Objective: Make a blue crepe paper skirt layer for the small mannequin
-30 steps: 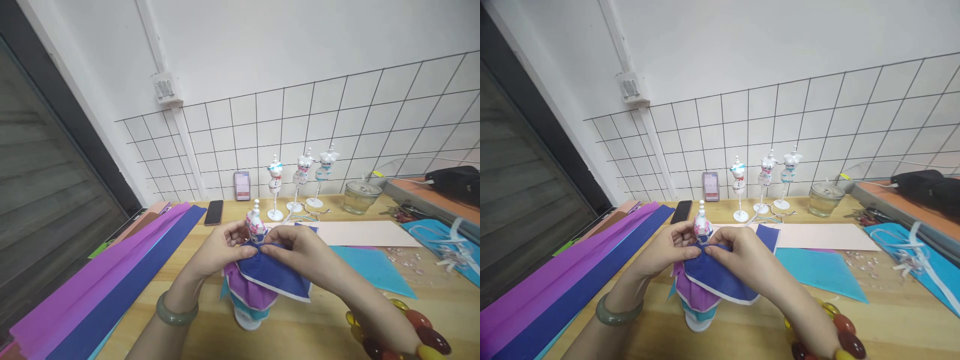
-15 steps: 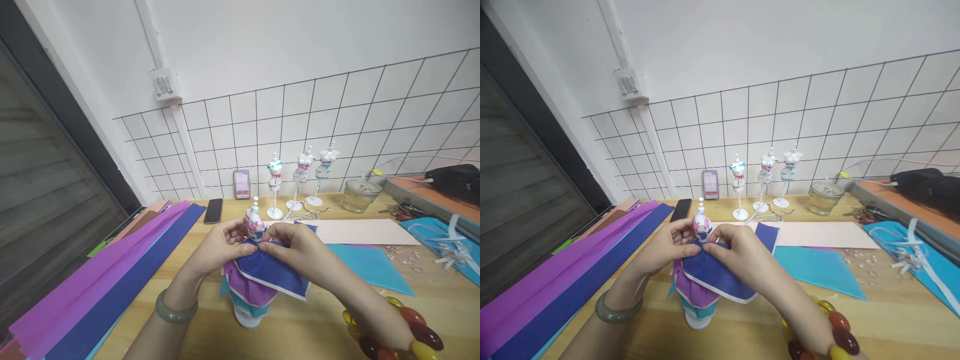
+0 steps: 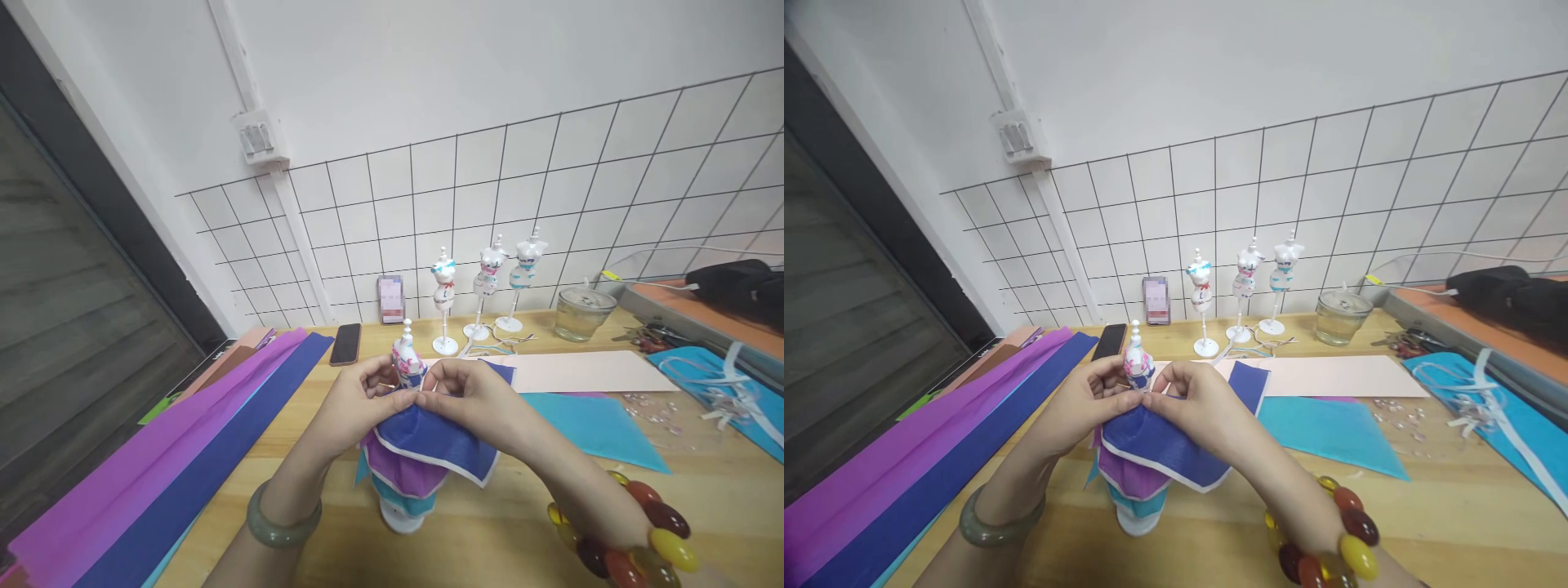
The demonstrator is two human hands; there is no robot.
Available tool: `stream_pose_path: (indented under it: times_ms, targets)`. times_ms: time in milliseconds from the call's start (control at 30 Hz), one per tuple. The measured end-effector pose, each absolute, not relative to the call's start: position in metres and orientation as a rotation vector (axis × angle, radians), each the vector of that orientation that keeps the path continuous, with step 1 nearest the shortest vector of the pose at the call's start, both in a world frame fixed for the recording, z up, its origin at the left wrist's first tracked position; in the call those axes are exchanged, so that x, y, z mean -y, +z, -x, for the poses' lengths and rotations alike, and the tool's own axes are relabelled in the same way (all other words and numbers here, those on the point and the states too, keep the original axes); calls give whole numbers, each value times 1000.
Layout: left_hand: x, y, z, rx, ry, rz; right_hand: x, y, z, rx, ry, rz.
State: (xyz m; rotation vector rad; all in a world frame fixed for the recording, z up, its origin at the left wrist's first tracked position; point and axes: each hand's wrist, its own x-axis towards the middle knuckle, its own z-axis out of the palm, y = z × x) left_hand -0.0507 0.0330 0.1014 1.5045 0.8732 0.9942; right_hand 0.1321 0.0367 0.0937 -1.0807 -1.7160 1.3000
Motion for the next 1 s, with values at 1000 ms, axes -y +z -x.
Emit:
stream_pose_path:
  times_ms: [1000]
  targets:
    - [-39,102,64,-667,906,-1582,-27,101,-134,2035,1130,1066]
